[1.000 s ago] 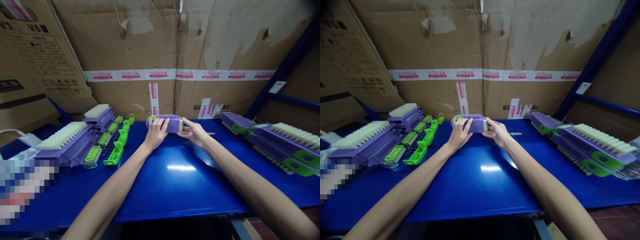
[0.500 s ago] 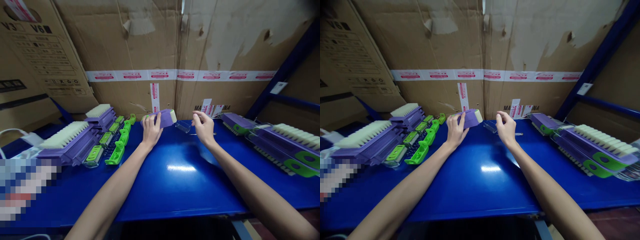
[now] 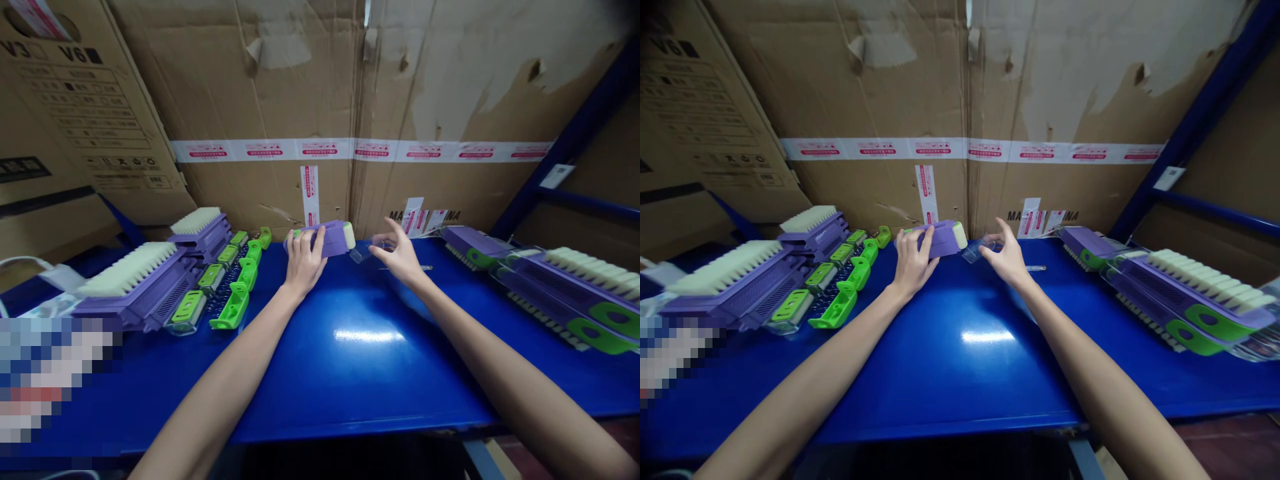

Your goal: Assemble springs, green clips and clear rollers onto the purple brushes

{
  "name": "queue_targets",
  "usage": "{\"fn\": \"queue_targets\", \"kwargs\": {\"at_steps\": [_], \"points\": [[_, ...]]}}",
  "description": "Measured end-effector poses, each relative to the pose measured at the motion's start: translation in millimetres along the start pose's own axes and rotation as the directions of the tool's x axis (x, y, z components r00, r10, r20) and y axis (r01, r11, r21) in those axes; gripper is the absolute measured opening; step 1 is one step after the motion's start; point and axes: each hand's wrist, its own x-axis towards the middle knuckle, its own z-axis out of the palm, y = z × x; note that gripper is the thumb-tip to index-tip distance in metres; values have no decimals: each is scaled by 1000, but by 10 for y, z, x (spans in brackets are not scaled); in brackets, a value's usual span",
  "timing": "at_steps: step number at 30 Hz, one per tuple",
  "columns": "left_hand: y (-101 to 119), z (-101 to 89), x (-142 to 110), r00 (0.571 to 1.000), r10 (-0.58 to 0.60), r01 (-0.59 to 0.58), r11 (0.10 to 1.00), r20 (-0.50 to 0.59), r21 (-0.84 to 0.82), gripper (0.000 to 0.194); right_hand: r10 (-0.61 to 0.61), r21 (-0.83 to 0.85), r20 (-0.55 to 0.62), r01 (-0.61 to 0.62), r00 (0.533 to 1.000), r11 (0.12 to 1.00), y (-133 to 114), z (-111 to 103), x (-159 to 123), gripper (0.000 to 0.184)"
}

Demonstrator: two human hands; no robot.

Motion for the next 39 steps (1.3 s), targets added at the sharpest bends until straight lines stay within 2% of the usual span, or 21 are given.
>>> {"fn": "queue_targets", "kwargs": {"at_steps": [3,8,15,23,27,30,34,36,39], "points": [[-11,-2,2,996,86,-85,996,28,-34,66,-14,213,23,9,1000,977,-61,-3,-2,93],[26,-11,-3,961,270,-264,959,56,-100,61,-32,294,62,13,998,956,-107,93,-86,89],[31,-23,-30,956,293,-291,954,9,-67,60,57,485,148,-123,987,866,-114,109,-106,96],[42,-28,-53,952,304,-303,951,17,-58,63,76,499,236,-188,969,846,-99,69,-93,90],[65,-30,-42,950,313,-313,949,-14,-31,63,77,486,214,-175,974,857,-110,120,-99,83],[83,-34,-21,939,337,-338,941,-67,-2,60,55,412,159,-117,986,904,-134,199,-124,73],[118,-55,7,940,340,-341,939,-26,-39,58,39,293,48,-52,998,955,-128,274,-142,71],[135,-73,21,956,293,-292,954,-9,-71,59,74,294,-5,-69,997,953,-100,284,-132,70],[135,-103,35,987,149,-156,980,-62,-123,67,201,336,-89,-161,975,928,-54,275,-105,60]]}}
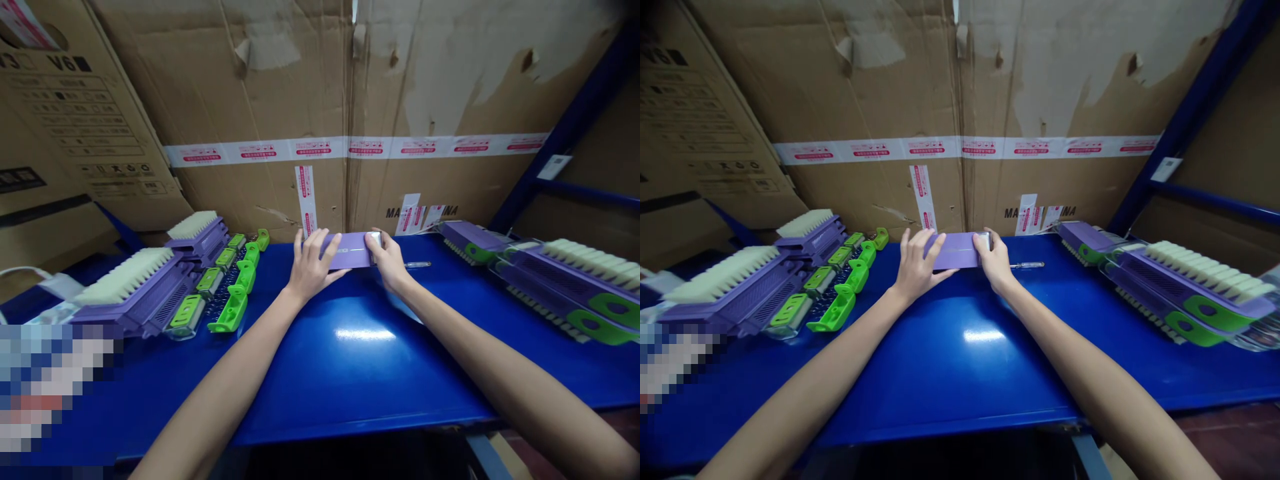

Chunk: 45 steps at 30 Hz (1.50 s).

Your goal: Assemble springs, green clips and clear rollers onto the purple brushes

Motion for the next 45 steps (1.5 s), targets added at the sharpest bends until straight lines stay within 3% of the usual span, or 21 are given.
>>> {"fn": "queue_targets", "kwargs": {"at_steps": [4,7,11,16,22,24,26,29,31,34,40,42,45], "points": [[-33,-27,-7,974,-217,200,960,-67,-197,89,183,141,-9,-179,983,974,-30,-27,19,44],[-41,-18,-25,940,-340,323,875,17,-361,97,298,215,89,-311,950,926,-99,-30,-7,37],[-39,13,-46,886,-453,447,781,96,-437,95,369,215,235,-418,899,883,-182,-27,-60,35],[-49,-8,-26,792,-588,593,673,167,-441,87,210,194,337,-286,918,938,-242,-35,-79,44],[-32,-19,40,573,-770,802,455,283,-387,66,129,219,279,-194,952,956,-167,-40,-73,63],[-45,2,35,525,-793,830,396,310,-392,58,108,211,254,-164,961,964,-134,-38,-72,68],[-65,20,17,533,-770,823,374,351,-428,54,85,179,208,-123,974,976,-113,-39,-59,65],[-76,33,-1,610,-676,771,386,413,-507,50,88,146,86,-100,992,984,-104,-58,-2,61],[-59,35,10,634,-604,759,368,483,-537,48,118,139,-14,-115,993,983,-105,-87,53,67],[-14,25,54,600,-513,788,251,613,-562,45,141,161,-95,-124,985,979,-119,-128,114,74],[-7,-98,123,481,-336,849,-53,810,-526,52,-79,68,99,72,992,995,-187,-55,70,69],[-18,-132,125,486,-239,846,-114,841,-521,56,-131,39,125,127,983,991,-215,3,30,73],[13,-128,120,530,-141,819,-169,836,-548,52,-134,40,129,130,983,991,-275,86,-39,83]]}}
